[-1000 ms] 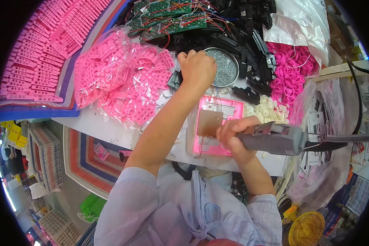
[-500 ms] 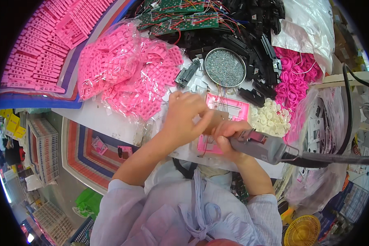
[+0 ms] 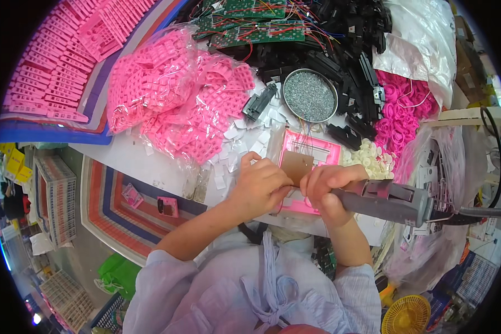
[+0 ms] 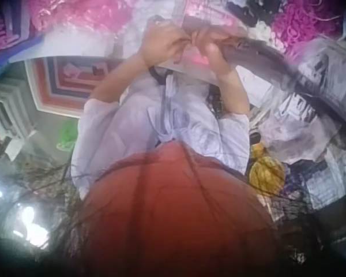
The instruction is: The recorder assembles a pink toy calculator by installing internal components and securing parts with an electric screwdriver.
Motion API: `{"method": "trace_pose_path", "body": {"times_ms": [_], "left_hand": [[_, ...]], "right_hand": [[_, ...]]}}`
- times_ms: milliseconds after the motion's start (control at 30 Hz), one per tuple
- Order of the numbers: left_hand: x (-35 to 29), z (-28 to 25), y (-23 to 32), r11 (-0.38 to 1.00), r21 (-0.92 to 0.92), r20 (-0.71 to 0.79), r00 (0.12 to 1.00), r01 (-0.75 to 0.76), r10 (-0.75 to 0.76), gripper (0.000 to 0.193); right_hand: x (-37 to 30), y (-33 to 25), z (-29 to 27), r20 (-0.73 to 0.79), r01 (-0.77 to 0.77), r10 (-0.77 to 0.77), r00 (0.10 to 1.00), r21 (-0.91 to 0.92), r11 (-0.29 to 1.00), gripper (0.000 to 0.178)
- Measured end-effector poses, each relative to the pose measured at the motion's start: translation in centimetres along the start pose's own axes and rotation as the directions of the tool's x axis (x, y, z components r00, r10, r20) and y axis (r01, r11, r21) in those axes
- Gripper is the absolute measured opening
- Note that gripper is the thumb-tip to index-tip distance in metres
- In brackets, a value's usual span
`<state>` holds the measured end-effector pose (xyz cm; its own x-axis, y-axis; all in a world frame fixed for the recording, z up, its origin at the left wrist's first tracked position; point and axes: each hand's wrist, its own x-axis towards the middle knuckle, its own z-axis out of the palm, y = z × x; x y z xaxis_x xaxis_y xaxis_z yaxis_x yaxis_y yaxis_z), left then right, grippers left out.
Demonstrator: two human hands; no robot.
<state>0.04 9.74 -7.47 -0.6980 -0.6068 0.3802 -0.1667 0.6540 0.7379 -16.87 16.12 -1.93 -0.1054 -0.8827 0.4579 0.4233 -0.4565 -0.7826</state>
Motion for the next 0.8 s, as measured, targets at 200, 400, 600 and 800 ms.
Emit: {"method": "trace_pose_path", "body": {"times_ms": [200,400,600,800], "left_hand": [[-0.1,0.1,-0.7,0.991,0.123,-0.035,0.999,0.044,-0.04,0.017],[-0.1,-1.1,-0.8,0.982,0.147,-0.103,0.989,0.122,-0.108,0.016],[-0.9,-1.3,-1.1,0.987,0.137,-0.109,0.991,0.09,-0.075,0.015],[-3.3,-1.0,-0.5,0.996,0.078,0.087,0.995,0.041,-0.048,0.02]], "right_hand": [[0.9,1.3,0.1,-0.04,0.022,-0.019,0.999,0.062,0.998,0.027],[1.5,4.3,-2.2,-0.125,-0.041,-0.01,0.992,-0.398,0.917,0.025],[1.6,5.0,-2.5,-0.096,-0.047,0.004,0.995,-0.452,0.891,0.025],[1.7,5.1,-2.0,-0.098,-0.041,-0.006,0.995,-0.471,0.881,0.024]]}}
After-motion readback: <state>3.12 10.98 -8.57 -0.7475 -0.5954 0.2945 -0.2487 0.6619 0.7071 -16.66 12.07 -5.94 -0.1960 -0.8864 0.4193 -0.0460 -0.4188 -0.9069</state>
